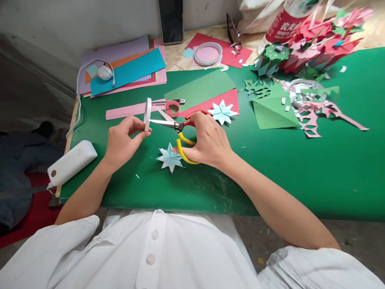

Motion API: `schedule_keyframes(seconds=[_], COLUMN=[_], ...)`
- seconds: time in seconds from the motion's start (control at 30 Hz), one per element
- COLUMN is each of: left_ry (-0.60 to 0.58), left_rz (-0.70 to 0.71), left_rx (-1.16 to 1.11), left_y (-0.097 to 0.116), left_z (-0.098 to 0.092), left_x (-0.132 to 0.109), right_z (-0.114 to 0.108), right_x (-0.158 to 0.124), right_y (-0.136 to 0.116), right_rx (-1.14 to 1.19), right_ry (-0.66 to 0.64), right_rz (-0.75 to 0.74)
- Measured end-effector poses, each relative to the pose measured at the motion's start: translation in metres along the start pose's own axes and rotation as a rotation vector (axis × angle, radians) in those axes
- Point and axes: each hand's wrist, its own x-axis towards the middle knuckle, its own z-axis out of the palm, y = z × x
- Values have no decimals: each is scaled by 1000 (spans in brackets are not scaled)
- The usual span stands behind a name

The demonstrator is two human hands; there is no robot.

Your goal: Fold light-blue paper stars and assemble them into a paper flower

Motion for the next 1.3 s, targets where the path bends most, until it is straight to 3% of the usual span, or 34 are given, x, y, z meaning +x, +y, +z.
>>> schedule_keyframes(seconds=[0.2,0.9,1.1,1.3], left_ry=[-66,-66,-85,-58], left_rz=[27,99,202,352], left_rx=[-189,-235,-287,-307], left_y=[5,4,0,-7], left_z=[3,9,9,13], left_x=[-7,-8,-7,-5], right_z=[1,0,-2,-2], right_x=[3,3,4,5], right_y=[2,4,3,5], right_rx=[-97,-222,-260,-318], right_ry=[14,20,83,245], right_rz=[-53,-105,-159,-267])
